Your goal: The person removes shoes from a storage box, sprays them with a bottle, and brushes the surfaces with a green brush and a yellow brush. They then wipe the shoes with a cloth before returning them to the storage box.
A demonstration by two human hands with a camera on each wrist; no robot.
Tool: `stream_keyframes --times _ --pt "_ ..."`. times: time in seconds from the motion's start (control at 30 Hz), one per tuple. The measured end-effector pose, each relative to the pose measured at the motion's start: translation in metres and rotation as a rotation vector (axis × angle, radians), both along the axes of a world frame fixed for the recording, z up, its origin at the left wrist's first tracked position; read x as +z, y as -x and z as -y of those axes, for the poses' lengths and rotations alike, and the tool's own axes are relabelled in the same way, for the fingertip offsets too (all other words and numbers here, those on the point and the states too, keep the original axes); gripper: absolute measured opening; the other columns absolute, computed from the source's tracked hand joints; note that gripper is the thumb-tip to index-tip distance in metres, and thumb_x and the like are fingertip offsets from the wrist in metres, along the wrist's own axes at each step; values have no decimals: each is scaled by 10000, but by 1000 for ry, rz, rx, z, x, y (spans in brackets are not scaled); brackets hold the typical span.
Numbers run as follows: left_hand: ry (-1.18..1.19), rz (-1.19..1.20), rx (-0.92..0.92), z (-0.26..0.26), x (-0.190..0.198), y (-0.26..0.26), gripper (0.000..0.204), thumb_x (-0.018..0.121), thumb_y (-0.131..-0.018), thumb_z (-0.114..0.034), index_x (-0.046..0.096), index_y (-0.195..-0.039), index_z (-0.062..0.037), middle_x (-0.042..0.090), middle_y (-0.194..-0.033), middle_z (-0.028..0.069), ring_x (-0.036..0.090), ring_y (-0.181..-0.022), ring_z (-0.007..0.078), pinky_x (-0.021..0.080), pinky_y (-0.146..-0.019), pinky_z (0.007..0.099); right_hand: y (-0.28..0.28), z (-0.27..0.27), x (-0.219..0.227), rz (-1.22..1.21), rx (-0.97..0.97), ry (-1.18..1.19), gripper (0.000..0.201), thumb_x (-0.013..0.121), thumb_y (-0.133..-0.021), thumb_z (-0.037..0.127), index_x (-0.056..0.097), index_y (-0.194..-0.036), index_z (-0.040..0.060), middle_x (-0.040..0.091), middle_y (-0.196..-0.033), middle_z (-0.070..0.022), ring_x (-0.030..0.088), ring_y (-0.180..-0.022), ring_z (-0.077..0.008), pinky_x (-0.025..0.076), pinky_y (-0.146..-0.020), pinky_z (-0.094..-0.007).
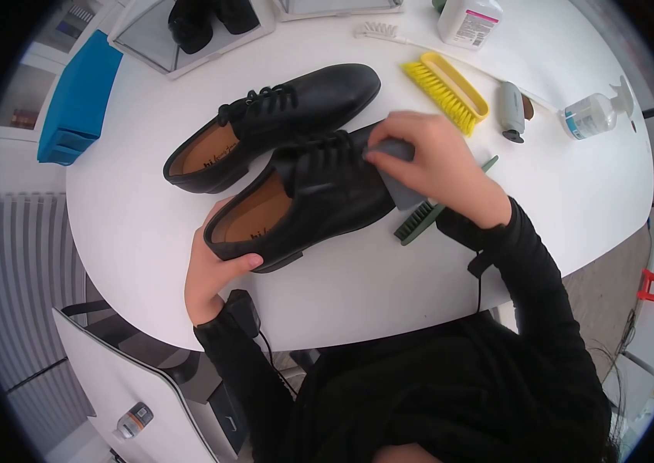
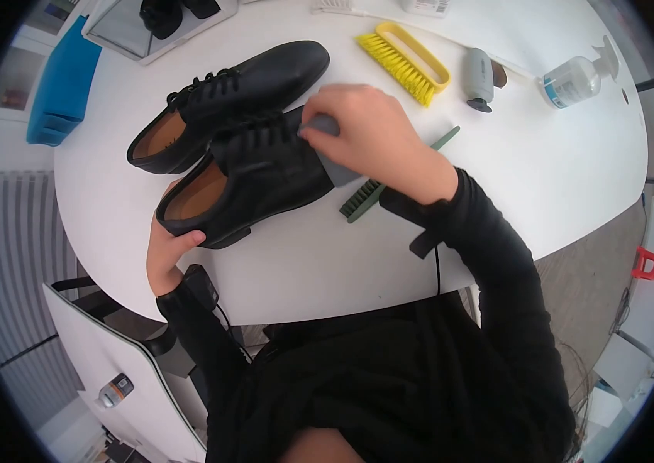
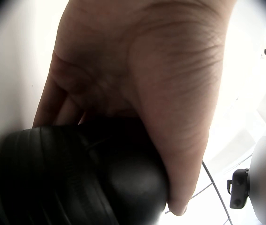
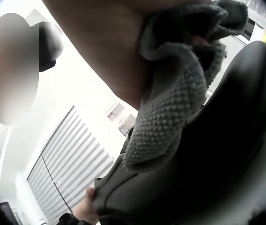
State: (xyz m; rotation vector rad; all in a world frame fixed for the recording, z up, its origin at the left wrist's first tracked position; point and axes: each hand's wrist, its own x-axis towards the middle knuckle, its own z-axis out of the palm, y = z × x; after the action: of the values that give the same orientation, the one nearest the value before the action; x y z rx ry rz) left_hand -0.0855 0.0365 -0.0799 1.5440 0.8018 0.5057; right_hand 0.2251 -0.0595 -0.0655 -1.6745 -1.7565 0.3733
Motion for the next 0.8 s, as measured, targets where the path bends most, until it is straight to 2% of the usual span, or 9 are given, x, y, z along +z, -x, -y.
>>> stream_keyframes --times 0.1,0.2,0.3,0.4,0.5,0.6,0.7,0.8 --pt "41 10 18 2 1 -1 797 855 -555 -183 529 -1251 29 628 -1119 83 576 -1054 171 416 -947 287 2 -7 -1 -74 -16 -55 114 674 -756 153 653 -813 56 650 -824 -115 620 -798 -321 506 -715 -384" --pt "-106 -67 -87 -1 4 0 809 865 -539 -163 531 -1252 26 631 -1119 85 579 -1051 169 422 -941 282 -2 3 1 70 154 96 136 673 -776 103 637 -880 24 635 -863 -111 614 -797 -310 487 -716 -339" --pt "-101 -60 -80 0 3 -1 810 870 -531 -145 537 -1251 19 633 -1123 89 582 -1049 166 427 -936 279 -4 10 13 115 160 156 137 666 -776 101 639 -887 26 632 -862 -117 606 -798 -321 488 -718 -354" --pt "-67 -46 -60 0 0 1 801 872 -536 -147 542 -1248 12 634 -1128 88 586 -1049 169 430 -934 281 -2 -4 3 -32 34 -19 129 664 -773 103 643 -881 34 630 -848 -117 603 -806 -328 487 -717 -369" --pt "-17 -11 -54 -1 -1 2 793 870 -540 -136 544 -1248 10 635 -1132 85 591 -1052 173 430 -940 284 -4 -11 -7 18 83 -42 135 666 -772 114 646 -882 37 634 -844 -115 609 -810 -327 487 -709 -371" --pt "-137 -69 -128 0 7 -1 792 867 -544 -120 540 -1253 12 636 -1130 84 591 -1054 172 429 -944 285 -9 -3 8 162 145 196 130 664 -775 125 648 -871 38 638 -846 -114 615 -808 -328 489 -701 -370" --pt "-87 -53 -91 2 6 -2 792 863 -542 -101 540 -1256 9 632 -1132 85 583 -1055 168 426 -945 283 -7 -8 15 138 106 56 117 665 -768 127 651 -848 44 638 -846 -112 612 -806 -327 488 -712 -376" --pt "-71 -30 -96 1 3 0 794 862 -537 -93 541 -1257 5 626 -1138 84 578 -1068 169 423 -951 285 -9 -14 0 152 120 32 104 672 -760 128 651 -827 51 637 -835 -108 612 -820 -321 486 -727 -372"
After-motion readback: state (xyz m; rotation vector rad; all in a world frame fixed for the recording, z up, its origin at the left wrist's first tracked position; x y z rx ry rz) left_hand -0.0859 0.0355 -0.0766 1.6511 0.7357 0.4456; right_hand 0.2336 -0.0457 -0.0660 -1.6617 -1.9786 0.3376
